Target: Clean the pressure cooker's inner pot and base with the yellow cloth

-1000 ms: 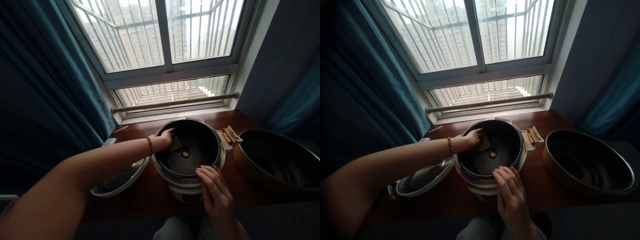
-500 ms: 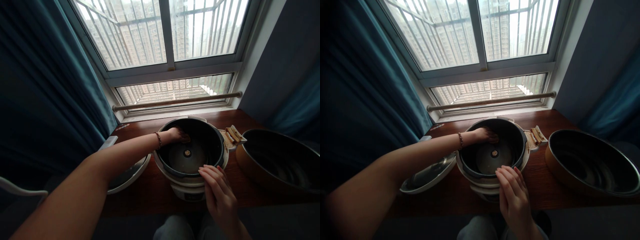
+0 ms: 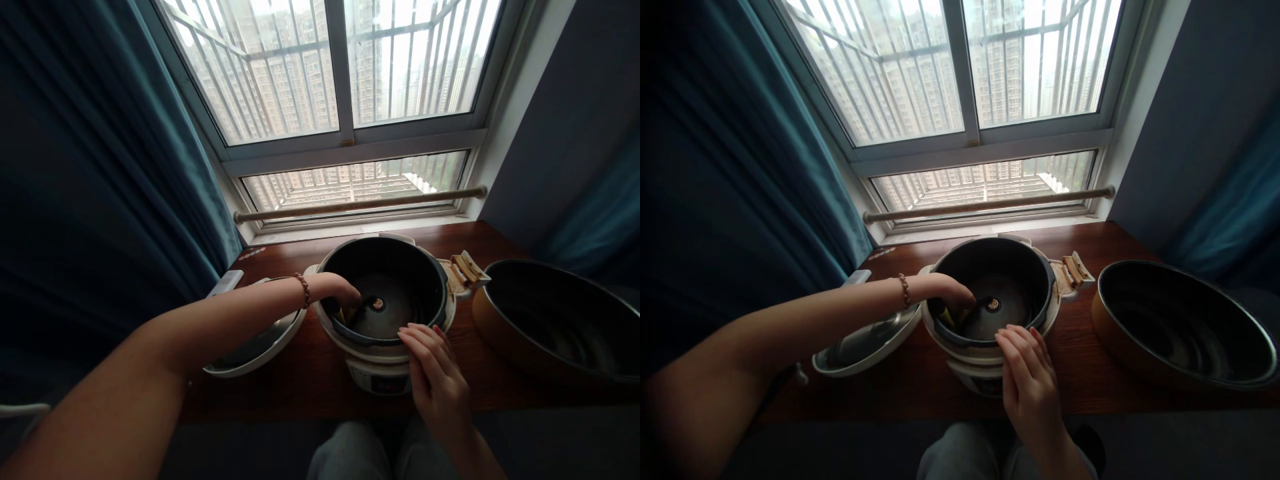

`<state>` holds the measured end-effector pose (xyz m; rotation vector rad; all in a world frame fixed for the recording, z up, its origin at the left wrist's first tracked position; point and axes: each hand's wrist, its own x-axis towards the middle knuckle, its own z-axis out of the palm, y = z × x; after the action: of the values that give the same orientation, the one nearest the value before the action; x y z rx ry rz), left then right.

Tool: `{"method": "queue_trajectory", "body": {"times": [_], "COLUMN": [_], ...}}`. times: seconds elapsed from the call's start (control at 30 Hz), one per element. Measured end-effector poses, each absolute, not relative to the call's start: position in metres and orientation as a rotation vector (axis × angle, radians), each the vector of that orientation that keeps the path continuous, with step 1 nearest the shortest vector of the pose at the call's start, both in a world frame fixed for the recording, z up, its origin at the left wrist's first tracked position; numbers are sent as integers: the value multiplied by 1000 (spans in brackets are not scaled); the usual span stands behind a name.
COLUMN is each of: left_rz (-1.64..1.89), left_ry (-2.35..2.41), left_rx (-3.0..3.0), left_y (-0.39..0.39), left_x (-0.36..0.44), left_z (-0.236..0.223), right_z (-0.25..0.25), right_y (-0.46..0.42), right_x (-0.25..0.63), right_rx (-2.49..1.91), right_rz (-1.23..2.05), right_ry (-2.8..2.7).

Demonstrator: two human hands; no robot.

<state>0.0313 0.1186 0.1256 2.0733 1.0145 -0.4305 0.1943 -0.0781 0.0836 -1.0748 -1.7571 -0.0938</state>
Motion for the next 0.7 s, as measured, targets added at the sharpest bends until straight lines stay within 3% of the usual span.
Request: {"method": "queue_trajectory", "body": {"times": [0.13, 0.3, 0.7], "left_rz": [-687, -701, -599], "left_ry": [890, 1032, 1222], "left_rx": [1979, 2083, 2616], "left_y": [94, 83, 160], "left_x": [50, 62, 59], "left_z": [129, 125, 127], "right_z": [83, 83, 81], "right_y": [-79, -79, -77], "right_x": [193, 194, 195], "right_rx": [-1071, -1071, -1070], "right_rz": [-106, -99, -111], "right_ry": [-1748, -1754, -1773]}}
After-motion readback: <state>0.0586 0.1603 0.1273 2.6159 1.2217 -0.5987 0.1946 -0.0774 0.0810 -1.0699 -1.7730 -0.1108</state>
